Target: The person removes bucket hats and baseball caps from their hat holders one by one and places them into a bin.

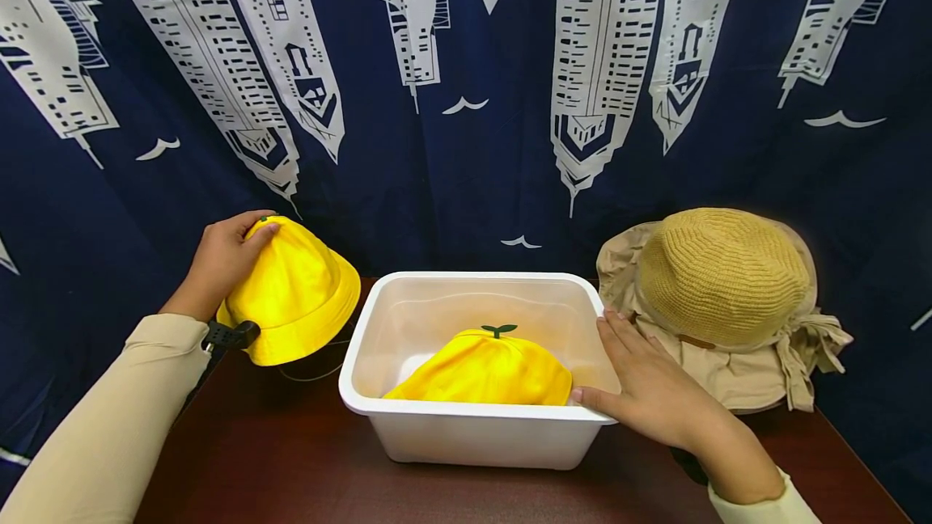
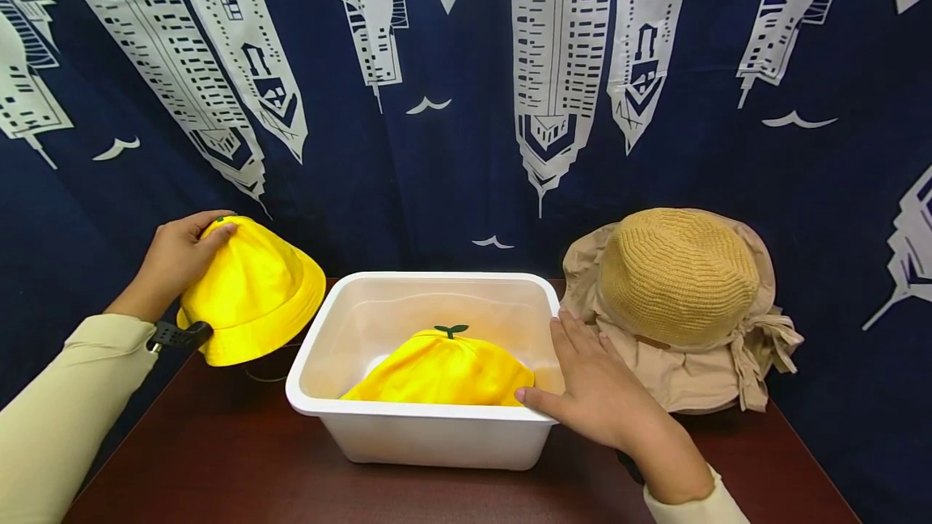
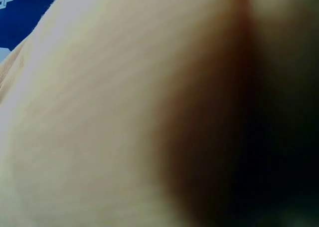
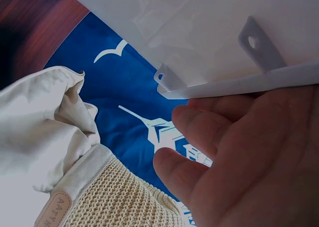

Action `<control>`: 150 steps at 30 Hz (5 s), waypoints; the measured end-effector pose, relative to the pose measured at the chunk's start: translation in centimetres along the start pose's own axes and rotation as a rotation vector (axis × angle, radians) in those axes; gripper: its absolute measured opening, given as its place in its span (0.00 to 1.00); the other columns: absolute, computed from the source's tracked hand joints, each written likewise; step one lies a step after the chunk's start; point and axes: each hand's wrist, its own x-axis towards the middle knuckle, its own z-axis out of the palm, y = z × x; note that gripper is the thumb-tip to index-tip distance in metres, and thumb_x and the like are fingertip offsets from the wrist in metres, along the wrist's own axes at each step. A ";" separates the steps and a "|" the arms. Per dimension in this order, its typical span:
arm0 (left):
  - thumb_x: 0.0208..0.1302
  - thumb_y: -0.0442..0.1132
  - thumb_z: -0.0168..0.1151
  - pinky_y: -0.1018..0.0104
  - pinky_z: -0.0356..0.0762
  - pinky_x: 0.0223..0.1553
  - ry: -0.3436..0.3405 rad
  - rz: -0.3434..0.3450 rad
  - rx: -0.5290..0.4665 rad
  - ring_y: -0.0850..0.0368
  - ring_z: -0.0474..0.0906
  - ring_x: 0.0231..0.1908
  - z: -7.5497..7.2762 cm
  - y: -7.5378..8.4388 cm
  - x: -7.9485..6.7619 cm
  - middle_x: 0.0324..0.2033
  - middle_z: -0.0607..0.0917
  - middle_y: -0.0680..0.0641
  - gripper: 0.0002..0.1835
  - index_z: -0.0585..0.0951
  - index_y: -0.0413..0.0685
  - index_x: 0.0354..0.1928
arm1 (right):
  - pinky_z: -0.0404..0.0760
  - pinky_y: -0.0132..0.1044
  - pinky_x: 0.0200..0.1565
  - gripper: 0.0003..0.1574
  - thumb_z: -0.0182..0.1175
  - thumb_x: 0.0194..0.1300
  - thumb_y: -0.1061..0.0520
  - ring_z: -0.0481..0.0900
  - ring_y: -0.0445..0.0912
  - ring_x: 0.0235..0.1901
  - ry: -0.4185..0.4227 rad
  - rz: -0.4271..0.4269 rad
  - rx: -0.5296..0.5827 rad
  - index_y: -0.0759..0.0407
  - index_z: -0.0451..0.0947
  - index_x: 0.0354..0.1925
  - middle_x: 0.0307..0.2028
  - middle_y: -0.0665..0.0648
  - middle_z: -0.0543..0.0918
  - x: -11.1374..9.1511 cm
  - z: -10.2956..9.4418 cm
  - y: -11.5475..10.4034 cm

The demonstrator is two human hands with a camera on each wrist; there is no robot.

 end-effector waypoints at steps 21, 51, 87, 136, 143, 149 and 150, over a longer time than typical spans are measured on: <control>0.74 0.60 0.49 0.78 0.72 0.35 0.014 0.014 -0.036 0.46 0.75 0.39 -0.9 1.6 0.4 0.47 0.80 0.38 0.31 0.75 0.45 0.66 | 0.49 0.66 0.68 0.64 0.58 0.63 0.28 0.48 0.65 0.74 0.001 0.000 0.001 0.72 0.51 0.75 0.75 0.71 0.49 -0.1 0.0 0.1; 0.71 0.59 0.54 0.82 0.75 0.36 0.082 0.097 -0.095 0.51 0.78 0.36 -2.8 7.3 0.8 0.49 0.81 0.42 0.28 0.77 0.53 0.66 | 0.47 0.63 0.70 0.65 0.57 0.63 0.27 0.47 0.64 0.74 0.003 -0.003 0.008 0.72 0.50 0.75 0.76 0.70 0.48 -0.1 0.0 0.1; 0.67 0.32 0.61 0.72 0.82 0.39 -0.130 0.719 -0.253 0.60 0.84 0.35 2.1 17.1 -0.3 0.48 0.87 0.46 0.19 0.81 0.44 0.60 | 0.50 0.66 0.67 0.63 0.59 0.63 0.29 0.49 0.64 0.74 0.015 -0.007 0.004 0.72 0.50 0.75 0.75 0.71 0.49 -0.3 0.3 0.6; 0.72 0.39 0.59 0.70 0.72 0.59 -0.837 0.894 -0.167 0.64 0.77 0.56 12.3 20.0 -2.0 0.59 0.81 0.51 0.20 0.78 0.45 0.64 | 0.51 0.67 0.67 0.66 0.57 0.61 0.26 0.47 0.62 0.75 -0.004 0.023 0.026 0.69 0.50 0.76 0.77 0.67 0.47 -0.3 0.0 0.2; 0.72 0.41 0.59 0.71 0.70 0.61 -0.948 0.829 -0.001 0.66 0.76 0.56 13.5 19.7 -2.8 0.59 0.81 0.55 0.20 0.79 0.50 0.64 | 0.51 0.68 0.67 0.64 0.58 0.62 0.27 0.47 0.62 0.75 -0.004 0.026 0.025 0.70 0.51 0.75 0.77 0.67 0.48 -0.2 -0.1 0.0; 0.71 0.42 0.60 0.71 0.71 0.59 -1.027 0.780 0.068 0.68 0.77 0.52 14.7 19.5 -3.5 0.57 0.82 0.57 0.19 0.81 0.52 0.62 | 0.52 0.68 0.67 0.64 0.58 0.62 0.27 0.48 0.62 0.74 0.006 0.019 0.022 0.71 0.51 0.75 0.76 0.67 0.48 -0.3 -0.1 0.0; 0.71 0.42 0.60 0.71 0.71 0.59 -1.036 0.778 0.076 0.68 0.77 0.52 14.9 19.4 -3.6 0.57 0.82 0.57 0.19 0.81 0.52 0.62 | 0.52 0.68 0.67 0.64 0.58 0.62 0.27 0.48 0.62 0.74 0.008 0.017 0.020 0.71 0.51 0.75 0.76 0.67 0.48 -0.3 -0.1 0.0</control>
